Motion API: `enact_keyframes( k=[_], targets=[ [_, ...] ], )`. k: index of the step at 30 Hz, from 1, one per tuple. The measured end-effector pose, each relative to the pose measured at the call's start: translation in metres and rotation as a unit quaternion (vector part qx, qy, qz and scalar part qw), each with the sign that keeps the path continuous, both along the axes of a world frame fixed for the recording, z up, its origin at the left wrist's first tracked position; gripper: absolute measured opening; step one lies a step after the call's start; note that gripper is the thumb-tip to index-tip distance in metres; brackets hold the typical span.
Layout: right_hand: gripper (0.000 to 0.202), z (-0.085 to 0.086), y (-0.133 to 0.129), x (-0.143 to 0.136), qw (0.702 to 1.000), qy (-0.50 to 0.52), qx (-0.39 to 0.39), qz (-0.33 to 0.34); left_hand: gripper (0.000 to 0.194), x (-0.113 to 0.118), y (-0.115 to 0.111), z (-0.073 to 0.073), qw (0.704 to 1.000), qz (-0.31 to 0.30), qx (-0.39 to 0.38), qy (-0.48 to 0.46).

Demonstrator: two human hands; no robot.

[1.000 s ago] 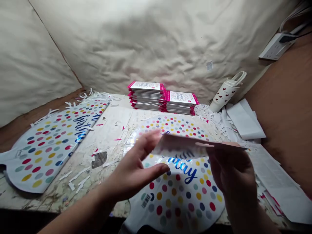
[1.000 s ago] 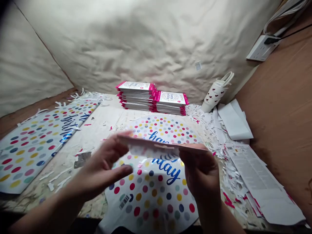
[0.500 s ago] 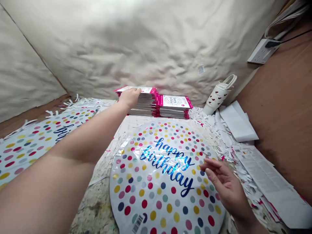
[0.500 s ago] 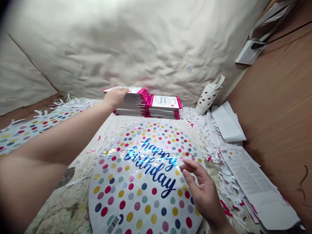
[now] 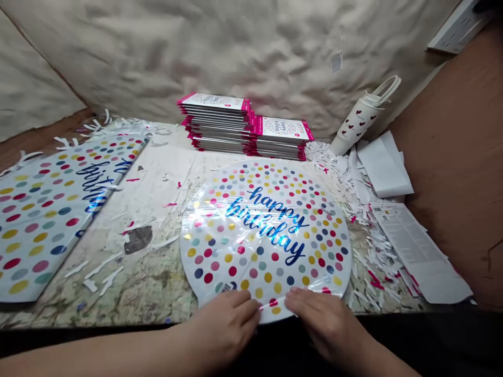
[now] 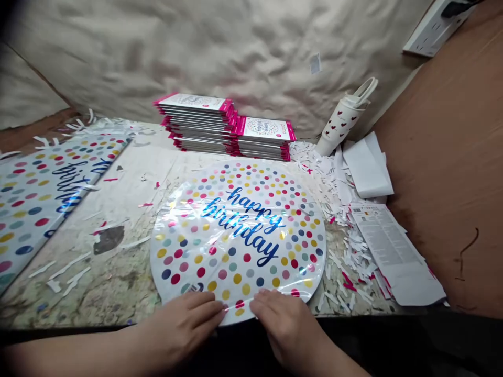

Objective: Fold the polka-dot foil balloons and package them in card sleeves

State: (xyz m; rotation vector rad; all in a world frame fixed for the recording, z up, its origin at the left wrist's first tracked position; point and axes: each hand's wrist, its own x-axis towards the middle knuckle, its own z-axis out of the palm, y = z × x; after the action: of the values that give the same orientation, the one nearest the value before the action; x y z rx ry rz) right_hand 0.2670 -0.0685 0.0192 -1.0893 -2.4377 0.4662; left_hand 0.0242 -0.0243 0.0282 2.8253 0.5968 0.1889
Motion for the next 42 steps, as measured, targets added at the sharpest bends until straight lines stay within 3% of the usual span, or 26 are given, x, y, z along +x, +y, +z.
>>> enact_keyframes(
  k=[2,5,7,9,11,13,14,16,17,19,22,24,28,31,34,36,39,41,42],
  targets=[
    [0.032,0.001,0.002,-0.004,0.995,0.065,-0.06,-0.033,0.019,-0.005,-0.01,-0.008,0.999,0.004,-0.046,-0.002],
    [0.014,0.006,0.008,0.002,0.973,0.13,-0.183,-0.047,0.021,-0.003,0.004,-0.003,0.985,0.06,-0.163,0.003],
    [0.011,0.014,0.011,0.024,0.951,0.124,-0.283,-0.016,0.017,0.001,0.019,0.005,0.958,0.095,-0.27,0.019],
    [0.015,0.025,0.013,0.056,0.931,0.047,-0.363,-0.013,0.015,0.004,0.029,0.014,0.922,0.124,-0.364,0.039],
    [0.028,0.038,0.012,0.082,0.927,-0.075,-0.346,-0.12,0.015,0.007,0.035,0.019,0.896,0.149,-0.415,0.058],
    [0.043,0.049,0.011,0.087,0.927,-0.138,-0.256,-0.235,0.013,0.009,0.037,0.02,0.883,0.169,-0.432,0.069],
    [0.046,0.053,0.011,0.078,0.934,-0.135,-0.22,-0.249,0.012,0.011,0.037,0.02,0.88,0.179,-0.435,0.069],
    [0.04,0.054,0.013,0.044,0.958,-0.081,-0.207,-0.181,0.015,0.015,0.037,0.019,0.875,0.192,-0.441,0.057],
    [0.034,0.051,0.015,0.022,0.966,-0.053,-0.221,-0.122,0.017,0.018,0.037,0.019,0.875,0.194,-0.441,0.05],
    [0.022,0.04,0.019,-0.019,0.972,-0.031,-0.223,-0.065,0.018,0.023,0.035,0.018,0.887,0.19,-0.419,0.041],
    [0.016,0.019,0.026,-0.05,0.976,-0.042,-0.2,-0.079,0.017,0.022,0.029,0.017,0.934,0.176,-0.307,0.06],
    [0.015,0.01,0.028,-0.047,0.977,-0.001,-0.187,-0.102,0.015,0.01,0.023,0.019,0.96,0.16,-0.212,0.085],
    [0.013,0.008,0.025,-0.025,0.968,0.158,-0.117,-0.158,0.047,-0.04,0.021,0.032,0.976,0.19,-0.037,0.097],
    [0.016,0.009,0.014,-0.025,0.973,0.197,-0.054,-0.111,0.057,-0.07,0.032,0.035,0.973,0.213,0.084,0.037],
    [0.036,0.003,0.001,-0.031,0.993,0.112,0.029,-0.023,0.061,-0.079,0.044,0.018,0.99,0.122,0.061,0.027],
    [0.057,-0.006,-0.002,-0.024,0.999,0.004,0.035,-0.04,0.052,-0.081,0.047,-0.001,0.997,0.063,0.004,0.037],
    [0.069,-0.021,0.003,0.012,0.97,-0.121,-0.015,-0.208,0.042,-0.083,0.045,-0.023,0.995,0.072,-0.056,0.03],
    [0.062,-0.026,0.011,0.045,0.932,-0.162,-0.026,-0.323,0.041,-0.085,0.044,-0.026,0.992,0.096,-0.083,0.016],
    [0.058,-0.026,0.015,0.06,0.924,-0.173,-0.027,-0.341,0.041,-0.086,0.045,-0.025,0.991,0.096,-0.094,0.013]
  ],
)
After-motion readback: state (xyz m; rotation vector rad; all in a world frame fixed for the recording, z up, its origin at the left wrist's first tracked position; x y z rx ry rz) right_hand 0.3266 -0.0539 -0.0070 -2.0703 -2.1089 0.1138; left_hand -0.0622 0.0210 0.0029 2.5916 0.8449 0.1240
